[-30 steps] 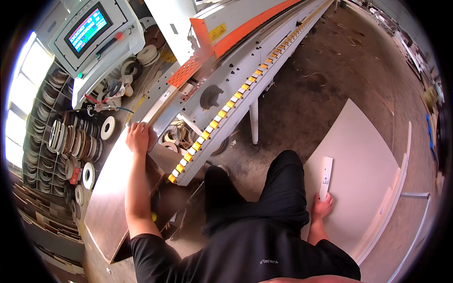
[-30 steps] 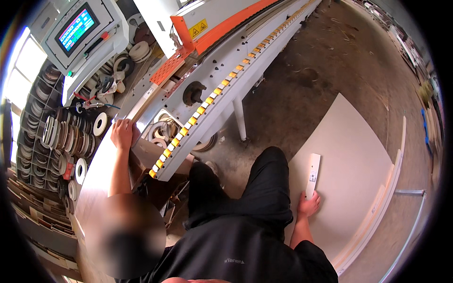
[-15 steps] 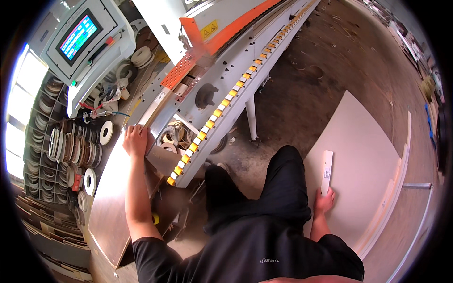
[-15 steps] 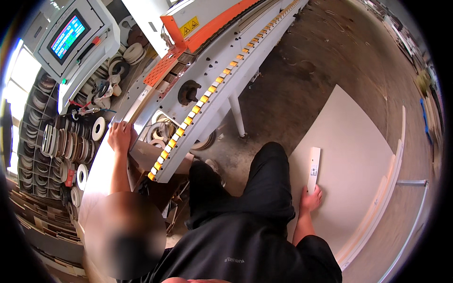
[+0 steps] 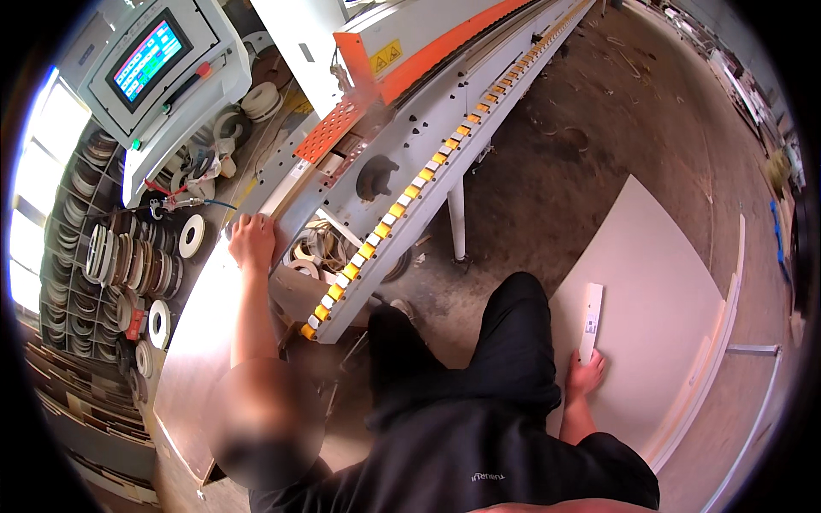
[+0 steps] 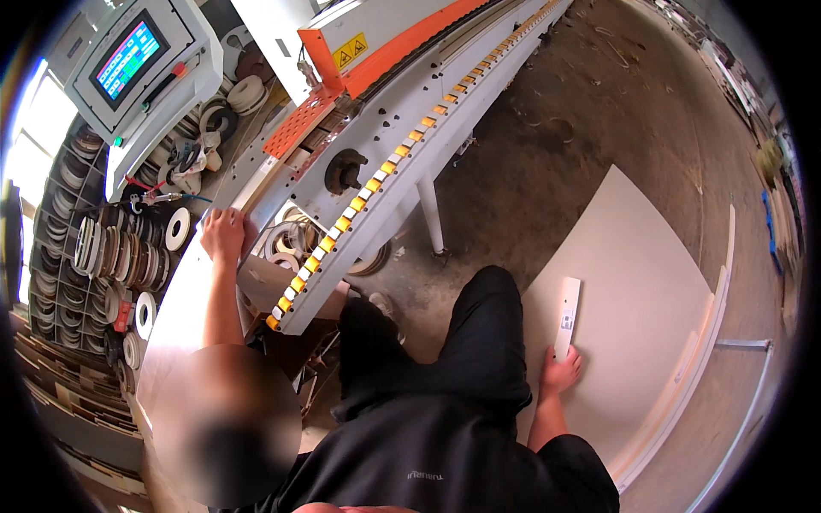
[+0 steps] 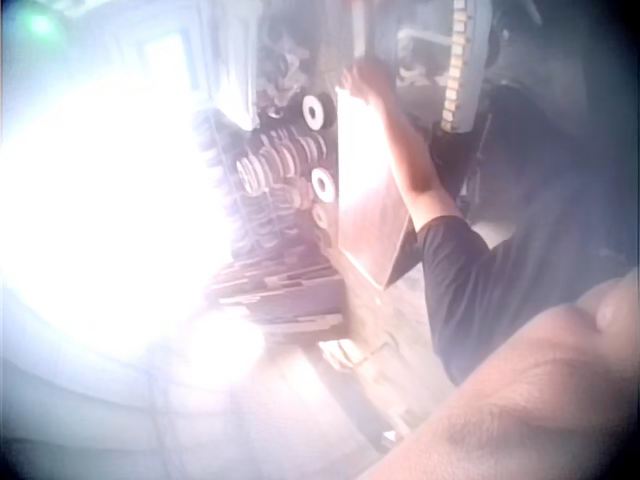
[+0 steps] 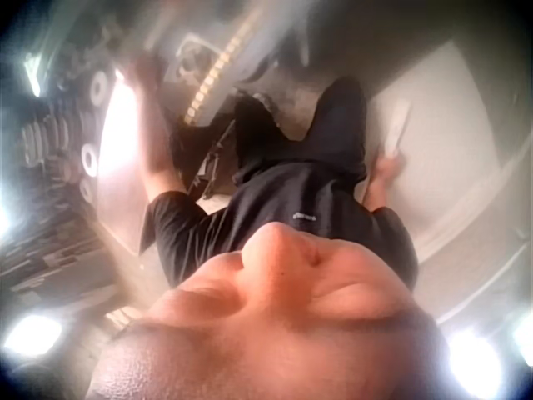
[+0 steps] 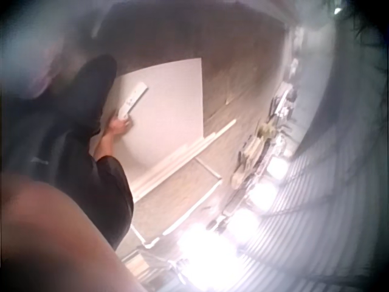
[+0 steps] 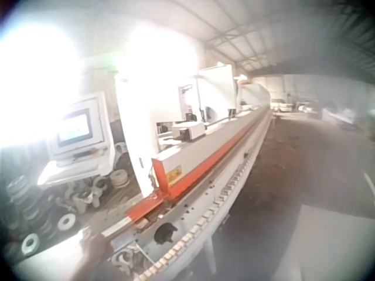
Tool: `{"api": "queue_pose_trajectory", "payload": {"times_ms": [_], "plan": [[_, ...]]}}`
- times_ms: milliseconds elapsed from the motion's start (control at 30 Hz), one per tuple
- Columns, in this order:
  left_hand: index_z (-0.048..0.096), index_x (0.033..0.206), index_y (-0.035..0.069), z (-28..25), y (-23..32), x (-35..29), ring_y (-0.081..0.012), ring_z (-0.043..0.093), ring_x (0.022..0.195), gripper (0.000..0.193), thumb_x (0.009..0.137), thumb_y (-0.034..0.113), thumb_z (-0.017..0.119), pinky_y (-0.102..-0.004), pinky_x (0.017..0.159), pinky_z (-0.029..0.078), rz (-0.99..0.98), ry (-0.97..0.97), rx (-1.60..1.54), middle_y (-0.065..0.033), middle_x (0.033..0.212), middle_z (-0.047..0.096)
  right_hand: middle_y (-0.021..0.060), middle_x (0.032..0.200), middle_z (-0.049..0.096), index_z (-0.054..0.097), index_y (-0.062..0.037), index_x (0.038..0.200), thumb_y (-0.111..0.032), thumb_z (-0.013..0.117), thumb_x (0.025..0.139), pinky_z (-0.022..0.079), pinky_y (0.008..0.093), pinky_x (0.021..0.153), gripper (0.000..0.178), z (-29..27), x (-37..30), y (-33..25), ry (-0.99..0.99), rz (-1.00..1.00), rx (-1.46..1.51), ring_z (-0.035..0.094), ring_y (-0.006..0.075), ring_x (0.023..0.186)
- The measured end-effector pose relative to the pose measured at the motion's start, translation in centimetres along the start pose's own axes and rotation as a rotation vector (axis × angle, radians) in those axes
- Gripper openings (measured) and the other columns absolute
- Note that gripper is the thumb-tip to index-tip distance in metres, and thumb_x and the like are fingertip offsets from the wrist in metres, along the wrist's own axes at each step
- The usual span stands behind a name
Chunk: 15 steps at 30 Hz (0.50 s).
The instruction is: The person repeatedly picks up long wooden strips from a stack and feeds them one by one into a conveyor-based processing machine. They retrieve the processed strips as they exit the machine and stack them on a nearby surface.
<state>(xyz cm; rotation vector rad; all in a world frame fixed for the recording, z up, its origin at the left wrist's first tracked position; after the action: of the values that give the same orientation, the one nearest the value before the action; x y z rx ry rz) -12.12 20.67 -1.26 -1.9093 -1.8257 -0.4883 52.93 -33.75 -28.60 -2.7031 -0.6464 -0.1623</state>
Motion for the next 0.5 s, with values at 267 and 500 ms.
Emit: {"api": "queue_pose_trajectory", "payload": {"times_ms": [267, 500], "plan": [[0.082, 0.101, 0.021, 2.7, 1.2, 1.8, -0.0287, 0.073, 0.114, 0.023, 0.104, 0.039, 0.067, -0.0475, 0.086, 0.062, 0.034, -0.033, 0.056, -0.0003, 0.112, 0.074, 0.0146, 0.129, 0.071, 0.070, -0.0110, 0.136, -0.058, 0.077, 0.092, 0.051, 0.0540, 0.107, 0.065, 0.3, 0.1, -0.5, -0.006, 0.028, -0.004, 0.066, 0.0403, 0.124], [0.083, 0.101, 0.022, 3.9, 3.9, 3.2, -0.0280, 0.073, 0.109, 0.023, 0.103, 0.037, 0.066, -0.0459, 0.083, 0.062, 0.038, 0.049, -0.003, 0.0007, 0.110, 0.076, 0.0143, 0.129, 0.071, 0.070, -0.0120, 0.137, -0.063, 0.077, 0.093, 0.050, 0.0551, 0.108, 0.068, -0.1, 0.2, -0.4, -0.042, 0.031, 0.016, 0.066, 0.0406, 0.125]]}}
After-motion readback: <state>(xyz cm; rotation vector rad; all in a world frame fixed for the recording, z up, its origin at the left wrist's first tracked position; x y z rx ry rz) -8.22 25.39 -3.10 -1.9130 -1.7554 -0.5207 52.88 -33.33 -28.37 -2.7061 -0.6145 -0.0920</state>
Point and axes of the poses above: each hand's wrist, its own x-axis towards the middle knuckle, its own z-axis out of the palm, y = z × x, the point moved 2 cm from there along x, towards the middle knuckle
